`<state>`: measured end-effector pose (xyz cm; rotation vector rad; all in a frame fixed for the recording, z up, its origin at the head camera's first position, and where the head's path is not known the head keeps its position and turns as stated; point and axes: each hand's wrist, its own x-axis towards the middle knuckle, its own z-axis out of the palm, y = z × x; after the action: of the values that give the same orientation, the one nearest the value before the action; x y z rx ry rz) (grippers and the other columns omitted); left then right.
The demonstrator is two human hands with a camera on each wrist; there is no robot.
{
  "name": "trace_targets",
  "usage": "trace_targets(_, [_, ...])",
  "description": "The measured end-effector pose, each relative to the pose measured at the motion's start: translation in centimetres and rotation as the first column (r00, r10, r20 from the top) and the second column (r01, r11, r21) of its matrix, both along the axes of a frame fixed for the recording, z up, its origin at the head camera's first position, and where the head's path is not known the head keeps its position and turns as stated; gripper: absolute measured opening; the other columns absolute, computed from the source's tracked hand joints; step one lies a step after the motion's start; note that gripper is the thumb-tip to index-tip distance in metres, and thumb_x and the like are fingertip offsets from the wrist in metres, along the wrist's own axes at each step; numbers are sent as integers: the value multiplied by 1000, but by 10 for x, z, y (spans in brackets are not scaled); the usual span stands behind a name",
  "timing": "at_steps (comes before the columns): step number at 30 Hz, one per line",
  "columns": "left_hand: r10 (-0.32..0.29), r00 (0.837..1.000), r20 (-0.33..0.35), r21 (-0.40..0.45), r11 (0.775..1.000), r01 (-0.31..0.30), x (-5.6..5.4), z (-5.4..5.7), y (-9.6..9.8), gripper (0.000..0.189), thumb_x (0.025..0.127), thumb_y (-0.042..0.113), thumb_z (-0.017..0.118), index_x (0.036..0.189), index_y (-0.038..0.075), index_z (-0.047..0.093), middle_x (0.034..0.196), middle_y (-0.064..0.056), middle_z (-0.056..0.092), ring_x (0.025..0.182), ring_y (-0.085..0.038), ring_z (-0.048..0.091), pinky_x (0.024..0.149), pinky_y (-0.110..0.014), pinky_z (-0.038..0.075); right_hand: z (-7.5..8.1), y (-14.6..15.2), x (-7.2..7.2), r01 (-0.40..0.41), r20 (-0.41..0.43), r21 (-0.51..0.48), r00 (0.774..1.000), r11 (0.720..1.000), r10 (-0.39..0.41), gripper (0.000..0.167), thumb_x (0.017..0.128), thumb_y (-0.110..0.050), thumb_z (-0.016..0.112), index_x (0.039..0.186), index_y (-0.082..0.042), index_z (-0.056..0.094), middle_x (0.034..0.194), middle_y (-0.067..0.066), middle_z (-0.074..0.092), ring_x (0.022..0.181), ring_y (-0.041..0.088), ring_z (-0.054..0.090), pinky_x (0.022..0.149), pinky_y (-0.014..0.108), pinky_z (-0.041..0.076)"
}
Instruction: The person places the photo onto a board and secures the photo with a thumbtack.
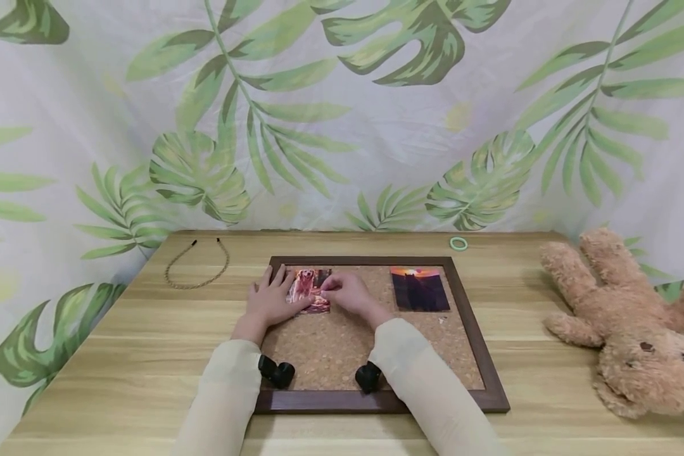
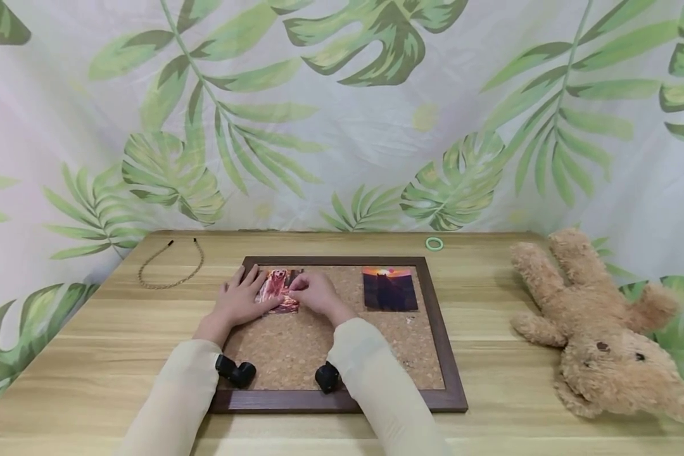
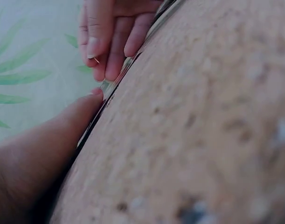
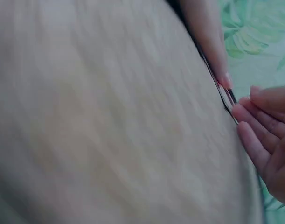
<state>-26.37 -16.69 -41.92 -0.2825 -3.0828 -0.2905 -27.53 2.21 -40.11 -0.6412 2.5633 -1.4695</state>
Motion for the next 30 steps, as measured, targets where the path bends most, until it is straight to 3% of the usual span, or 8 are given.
trace_targets(3, [4,1000,14,-7,1000,-4,2,1,-1,85,75,69,36,138,14,23,141,-12,14,127,-34,4,89,-62,11,7,-3,-13,-25,-35,47,999,999,27,4,78,-8,63,77,-4,64,72,3,60,69,13,53,64,26,42])
trace_targets(5, [7,1000,22,-12,1000,-6,3,1,-1,85,74,70,36,138,15,23,142,-12,14,127,-34,3,89,-62,11,5,-6,-27,-28,-89,16,996,999,29,6,77,-13,65,74,-8,64,70,1,60,67,12,54,63,25,42])
trace_targets(8, [6,1000,20,-10,1000,-6,4,0,-1,86,74,71,35,138,15,23,141,-12,14,127,-35,4,89,-62,12,10,-13,-42,26,-78,-14,997,1000,-27,7,76,-15,66,73,-10,64,68,-1,59,65,12,54,62,24,43])
trace_targets(11, [14,999,29,-10,1000,-14,5,-2,-2,87,73,71,35,138,15,24,142,-11,14,127,-34,3,88,-61,13,14,-22,-46,87,-43,-29,995,996,-88,6,77,-12,65,76,-6,64,71,3,59,65,14,54,59,25,43])
trace_targets(14, [26,999,37,-11,1000,-25,6,-3,-2,87,73,72,35,138,16,24,142,-10,14,127,-33,2,89,-61,15,19,-31,-40,146,17,-28,989,989,-146,6,78,-6,63,80,-1,63,74,5,59,69,15,53,60,25,43])
trace_targets(20, [21,1000,10,2,1000,-21,4,-3,-1,86,72,72,35,138,17,25,142,-9,15,127,-32,3,89,-60,15,11,-44,-35,235,-20,-43,972,971,-236,5,79,-6,61,79,-2,64,73,3,59,68,13,52,61,23,41])
trace_targets(24, [30,999,22,-4,1000,-30,4,-4,-2,86,72,72,35,138,17,25,142,-9,14,127,-32,2,89,-60,14,3,-54,-36,249,5,-38,969,968,-249,8,80,-8,61,82,-3,66,76,1,61,72,13,54,64,24,42])
trace_targets(30, [31,999,17,-7,1000,-31,3,-2,-2,85,73,71,36,138,18,24,142,-8,14,128,-31,2,89,-60,15,-5,-60,-37,298,-3,30,954,954,-298,6,80,-15,62,80,-11,67,77,-3,61,72,11,54,63,26,41])
